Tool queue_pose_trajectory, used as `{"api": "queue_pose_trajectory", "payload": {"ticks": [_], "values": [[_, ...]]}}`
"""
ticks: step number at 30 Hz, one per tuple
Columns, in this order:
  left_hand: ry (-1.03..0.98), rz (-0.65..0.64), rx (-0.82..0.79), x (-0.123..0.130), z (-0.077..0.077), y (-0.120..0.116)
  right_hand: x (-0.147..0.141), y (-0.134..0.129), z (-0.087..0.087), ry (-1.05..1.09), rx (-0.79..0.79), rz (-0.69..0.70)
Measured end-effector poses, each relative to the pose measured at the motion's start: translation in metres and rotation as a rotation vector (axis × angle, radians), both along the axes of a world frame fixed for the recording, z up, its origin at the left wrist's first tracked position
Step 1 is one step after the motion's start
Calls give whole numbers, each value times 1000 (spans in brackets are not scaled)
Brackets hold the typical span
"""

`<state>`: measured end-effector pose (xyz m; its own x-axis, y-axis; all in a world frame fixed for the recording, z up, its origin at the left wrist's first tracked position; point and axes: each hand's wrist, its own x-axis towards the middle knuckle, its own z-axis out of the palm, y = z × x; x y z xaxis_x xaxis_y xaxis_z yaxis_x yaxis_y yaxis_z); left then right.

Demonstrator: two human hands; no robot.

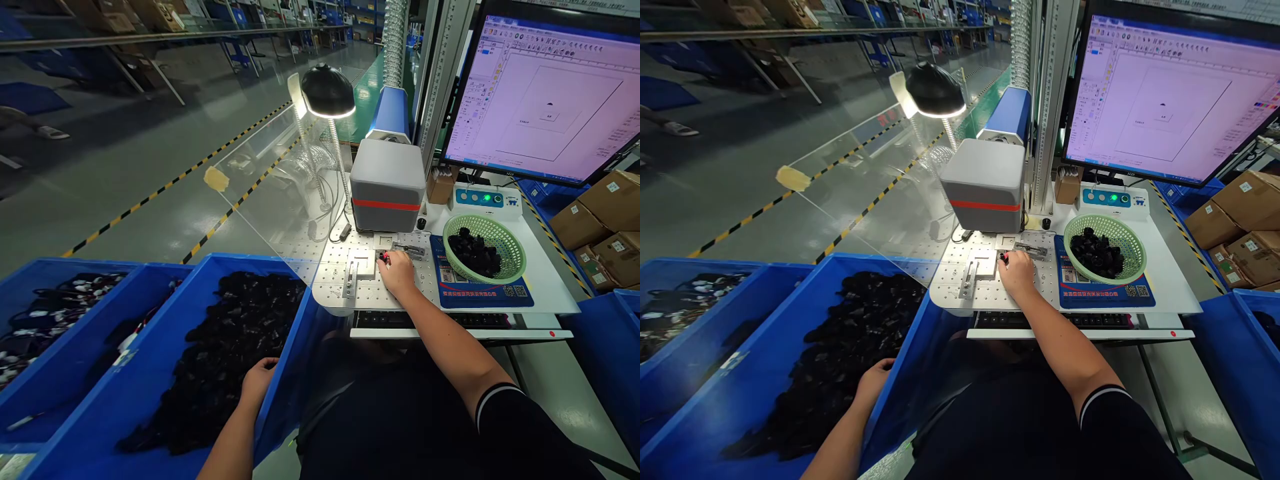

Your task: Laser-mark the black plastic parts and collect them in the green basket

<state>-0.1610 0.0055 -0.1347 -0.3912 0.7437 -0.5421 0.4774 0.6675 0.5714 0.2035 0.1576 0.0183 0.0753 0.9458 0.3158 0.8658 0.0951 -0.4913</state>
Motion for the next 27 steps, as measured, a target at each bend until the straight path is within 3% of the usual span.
{"api": "queue_pose_trajectory", "payload": {"ticks": [27], "values": [[31,0,-15,-7,-11,3,0,-2,1,25,-13,-18]]}}
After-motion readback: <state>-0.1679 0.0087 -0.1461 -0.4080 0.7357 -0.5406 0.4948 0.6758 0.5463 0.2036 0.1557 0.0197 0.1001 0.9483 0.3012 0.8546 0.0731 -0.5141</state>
